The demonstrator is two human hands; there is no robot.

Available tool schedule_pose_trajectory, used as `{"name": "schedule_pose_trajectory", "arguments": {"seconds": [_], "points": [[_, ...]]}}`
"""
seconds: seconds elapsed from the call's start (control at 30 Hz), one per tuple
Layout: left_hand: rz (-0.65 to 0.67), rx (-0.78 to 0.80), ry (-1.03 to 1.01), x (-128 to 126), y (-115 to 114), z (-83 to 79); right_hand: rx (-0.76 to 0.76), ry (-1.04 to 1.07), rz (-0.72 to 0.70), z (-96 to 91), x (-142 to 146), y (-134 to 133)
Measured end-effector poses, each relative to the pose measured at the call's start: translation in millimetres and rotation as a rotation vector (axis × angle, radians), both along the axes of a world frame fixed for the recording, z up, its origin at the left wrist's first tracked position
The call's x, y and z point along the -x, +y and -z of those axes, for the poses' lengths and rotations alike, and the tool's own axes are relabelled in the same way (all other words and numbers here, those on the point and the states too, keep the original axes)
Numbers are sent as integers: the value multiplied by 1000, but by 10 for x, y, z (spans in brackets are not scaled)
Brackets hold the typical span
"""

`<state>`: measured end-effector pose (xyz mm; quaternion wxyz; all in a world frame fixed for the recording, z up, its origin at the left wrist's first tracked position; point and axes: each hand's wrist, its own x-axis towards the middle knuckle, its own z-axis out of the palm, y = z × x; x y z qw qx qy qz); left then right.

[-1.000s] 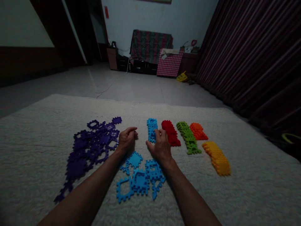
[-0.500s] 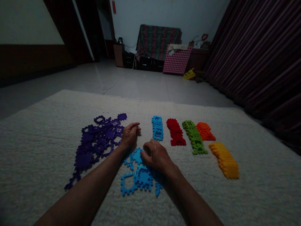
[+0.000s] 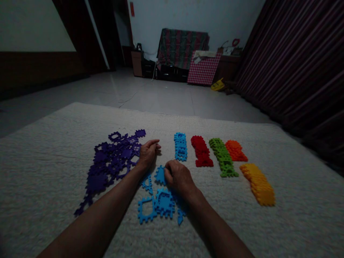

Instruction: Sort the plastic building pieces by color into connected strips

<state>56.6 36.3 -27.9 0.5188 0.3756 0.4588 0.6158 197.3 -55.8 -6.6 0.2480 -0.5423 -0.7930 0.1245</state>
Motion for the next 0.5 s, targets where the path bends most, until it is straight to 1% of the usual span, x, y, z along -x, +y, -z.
{"name": "schedule_pose_trajectory", "arguments": {"seconds": [0.1,0.33,0.43,0.5], "points": [[-3,23,-44,2,-2,-21,-57,78,23,23,-38,43],[5,33,-52,3,-20,-51,-281,235,61,12,-59,89],[7,31,-42,14,-5,-26,-331,283,68,2,-63,88],[9,20,-32,20,6,-5,-323,276,59,-3,-69,86]]}}
